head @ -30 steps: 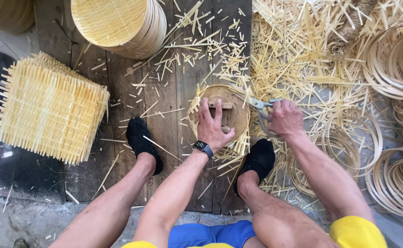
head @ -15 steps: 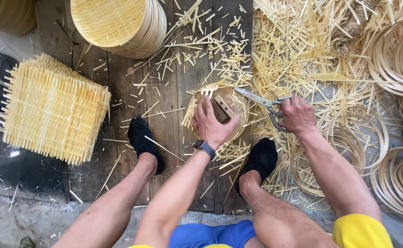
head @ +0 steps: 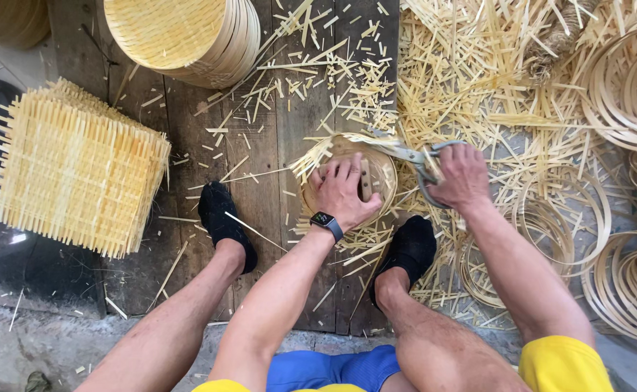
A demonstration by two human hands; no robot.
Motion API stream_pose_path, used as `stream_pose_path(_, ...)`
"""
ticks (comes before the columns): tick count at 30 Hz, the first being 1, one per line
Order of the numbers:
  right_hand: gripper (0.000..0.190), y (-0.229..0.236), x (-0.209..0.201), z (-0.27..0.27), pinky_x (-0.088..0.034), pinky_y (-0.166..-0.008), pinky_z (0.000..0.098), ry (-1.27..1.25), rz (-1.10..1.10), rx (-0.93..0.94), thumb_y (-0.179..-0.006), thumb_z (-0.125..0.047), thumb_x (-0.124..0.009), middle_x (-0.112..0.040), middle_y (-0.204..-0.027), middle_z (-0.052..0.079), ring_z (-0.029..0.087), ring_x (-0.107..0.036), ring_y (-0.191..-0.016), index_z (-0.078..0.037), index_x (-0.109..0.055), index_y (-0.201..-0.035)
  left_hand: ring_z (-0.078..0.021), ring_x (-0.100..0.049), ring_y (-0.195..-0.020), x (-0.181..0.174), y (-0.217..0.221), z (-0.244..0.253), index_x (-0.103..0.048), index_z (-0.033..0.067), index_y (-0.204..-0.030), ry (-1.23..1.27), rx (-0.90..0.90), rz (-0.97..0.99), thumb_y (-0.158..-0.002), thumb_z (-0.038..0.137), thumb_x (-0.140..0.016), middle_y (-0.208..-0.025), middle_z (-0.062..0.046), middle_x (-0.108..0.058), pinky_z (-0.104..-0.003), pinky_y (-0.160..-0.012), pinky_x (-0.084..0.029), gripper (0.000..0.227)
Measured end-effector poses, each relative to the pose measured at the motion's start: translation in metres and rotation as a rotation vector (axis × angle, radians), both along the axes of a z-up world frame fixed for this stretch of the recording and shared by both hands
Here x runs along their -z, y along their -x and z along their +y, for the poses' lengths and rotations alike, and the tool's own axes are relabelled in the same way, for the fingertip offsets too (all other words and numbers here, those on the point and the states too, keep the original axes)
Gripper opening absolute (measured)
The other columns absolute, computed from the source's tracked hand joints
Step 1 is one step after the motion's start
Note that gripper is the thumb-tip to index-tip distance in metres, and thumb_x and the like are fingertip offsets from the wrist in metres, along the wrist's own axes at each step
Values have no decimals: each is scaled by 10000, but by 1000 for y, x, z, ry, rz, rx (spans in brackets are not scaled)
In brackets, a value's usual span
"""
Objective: The person sits on the floor and repeatedly trims the edges of rectangular bamboo mats using shears. They place a circular wooden template on each mat to guide the cutting, then stack the finished pieces.
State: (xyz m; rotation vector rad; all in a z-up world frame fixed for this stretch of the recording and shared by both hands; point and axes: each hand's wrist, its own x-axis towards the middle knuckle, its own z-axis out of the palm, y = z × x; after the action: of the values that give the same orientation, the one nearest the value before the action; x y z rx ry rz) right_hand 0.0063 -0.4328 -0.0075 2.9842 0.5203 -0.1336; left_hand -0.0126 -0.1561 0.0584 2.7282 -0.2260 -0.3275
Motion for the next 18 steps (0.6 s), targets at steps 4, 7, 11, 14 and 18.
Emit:
stream_pose_path(4, 329, 0, 2, 11, -570, -715, 374, -28, 22, 56, -774, -281, -719, -664, -890, 143, 247, -653, -805, -22, -668, -970, -291, -484, -1267, -10, -4, 14, -458, 99, -1482, 4, 148, 69, -664, 539, -725, -1306, -100, -594, -618, -1101, -249, 966)
stream_pose_path(7, 239, 0, 0, 9, -560, -756, 371, -58, 153, 72, -924, -249, -669, -664, -954, 141, 238, -649, -850, -42, -667, -1043, -279, -496, -1279, -11, -7, 20, -476, 109, -1475, 76, 234, 45, -669, 497, -728, -1292, -79, -605, -579, -1119, -268, 929)
stream_pose_path(11, 436, -1, 1, 12, -577, -673, 365, -86, -61, 0, -744, -410, -694, -670, -829, 151, 247, -663, -746, -9, -679, -915, -274, -507, -1257, -6, -11, 24, -501, 134, -1457, 70, 388, 88, -643, 451, -743, -1300, -101, -596, -545, -1133, -269, 906)
stream_pose_path(14, 330, -1, 1, 12, -573, -674, 358, -74, -70, 3, -815, -339, -698, -673, -840, 133, 230, -663, -754, -28, -675, -924, -289, -469, -1326, -3, -12, 31, -489, 126, -1454, 89, 461, 98, -654, 462, -778, -1334, -85, -580, -607, -1181, -218, 915)
stream_pose_path(18, 334, -2, -5, 2, -542, -599, 350, -41, 138, 30, -941, -337, -684, -662, -892, 141, 221, -645, -759, -24, -681, -1056, -377, -383, -1382, -4, 3, 33, -413, 169, -1444, 115, 334, -237, -514, 446, -828, -1496, -168, -448, -600, -1179, -238, 1056)
